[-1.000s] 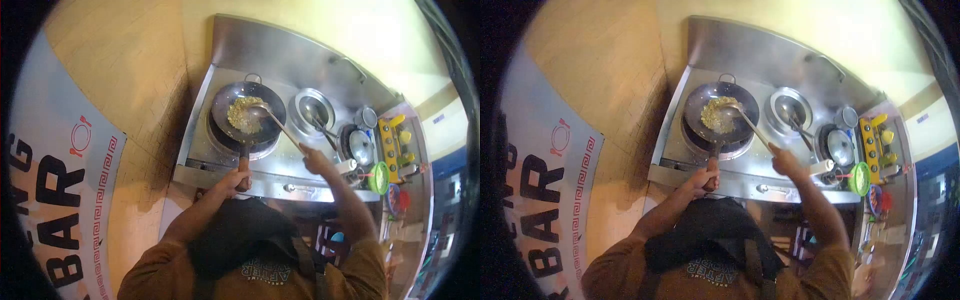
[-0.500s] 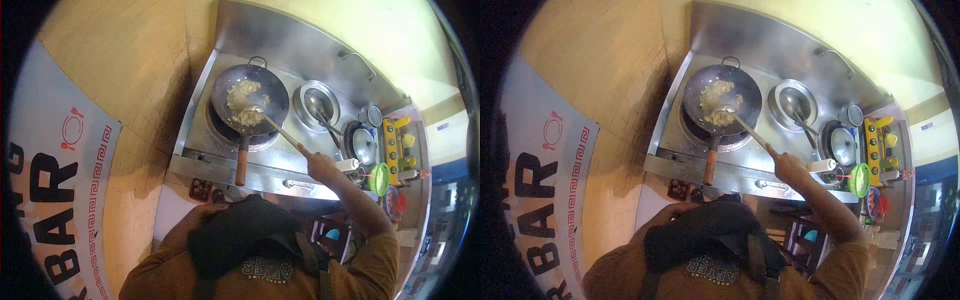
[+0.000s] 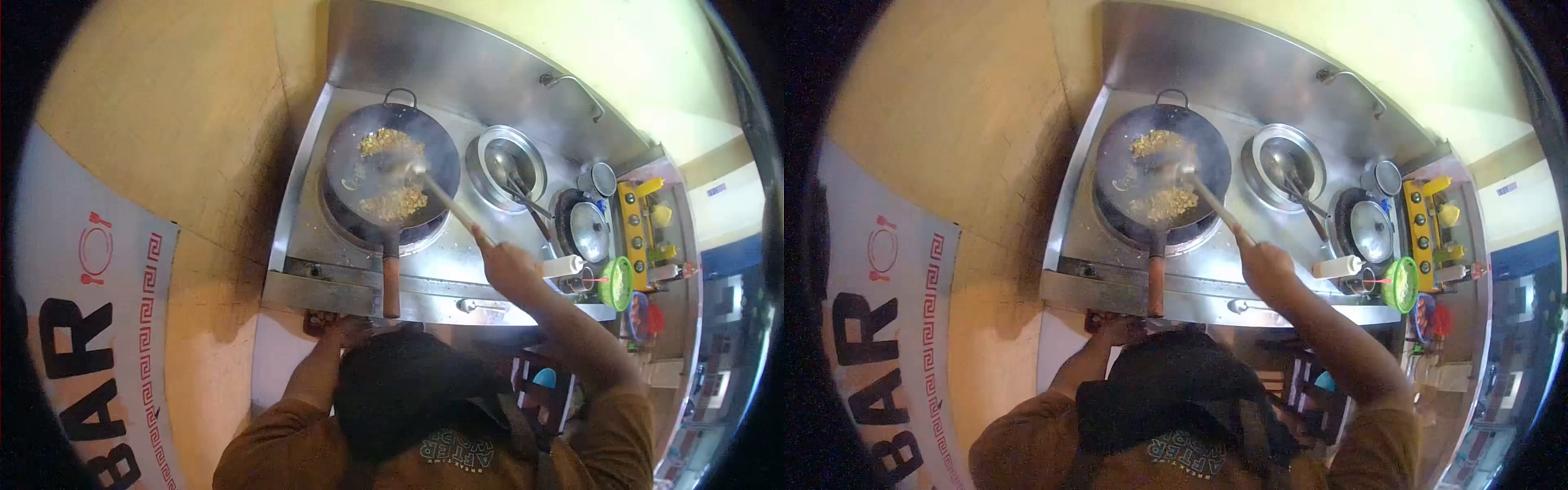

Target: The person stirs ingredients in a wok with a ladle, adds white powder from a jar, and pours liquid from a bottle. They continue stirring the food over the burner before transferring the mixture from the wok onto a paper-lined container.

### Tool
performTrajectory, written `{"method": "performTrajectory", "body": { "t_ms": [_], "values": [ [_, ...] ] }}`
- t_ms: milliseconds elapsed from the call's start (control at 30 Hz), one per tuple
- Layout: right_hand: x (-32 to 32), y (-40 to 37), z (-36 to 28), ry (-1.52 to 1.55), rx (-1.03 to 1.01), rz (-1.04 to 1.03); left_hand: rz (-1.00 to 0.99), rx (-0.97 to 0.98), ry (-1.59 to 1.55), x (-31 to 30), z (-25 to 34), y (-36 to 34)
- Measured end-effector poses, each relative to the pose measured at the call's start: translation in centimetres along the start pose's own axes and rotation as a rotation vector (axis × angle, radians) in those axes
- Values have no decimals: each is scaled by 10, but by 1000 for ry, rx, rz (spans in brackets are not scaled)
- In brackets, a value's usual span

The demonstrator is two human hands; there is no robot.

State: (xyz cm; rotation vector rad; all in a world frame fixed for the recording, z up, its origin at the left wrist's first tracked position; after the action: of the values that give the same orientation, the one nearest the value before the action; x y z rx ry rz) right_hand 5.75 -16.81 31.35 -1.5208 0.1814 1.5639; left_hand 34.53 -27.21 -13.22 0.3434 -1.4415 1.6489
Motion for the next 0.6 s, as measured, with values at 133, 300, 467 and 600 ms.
{"method": "performTrajectory", "body": {
  "t_ms": [133, 300, 467, 600],
  "values": [
    [23, 70, -16, 318, -76, 38, -20, -28, -109, 5, -12, 7],
    [12, -8, 6, -213, -124, -24, -5, -35, 18, 4, -9, 44],
    [8, 54, 9, 35, -55, 47, 105, -22, 676, 34, -30, 102],
    [18, 44, -23, 134, -131, -34, -108, -50, 1153, 56, -38, 81]
  ]
}}
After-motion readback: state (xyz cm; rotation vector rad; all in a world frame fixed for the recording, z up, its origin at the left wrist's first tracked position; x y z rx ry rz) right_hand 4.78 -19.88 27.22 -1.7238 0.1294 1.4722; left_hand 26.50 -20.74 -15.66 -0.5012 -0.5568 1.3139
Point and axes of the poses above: each hand's wrist, its own y-axis towards the middle knuckle, its own x-axis out of the palm, z = x × y, the point moved 1 cm from there along y, towards the middle knuckle, and after that the axes turned 9 degrees about x, right-handed, at the moved point
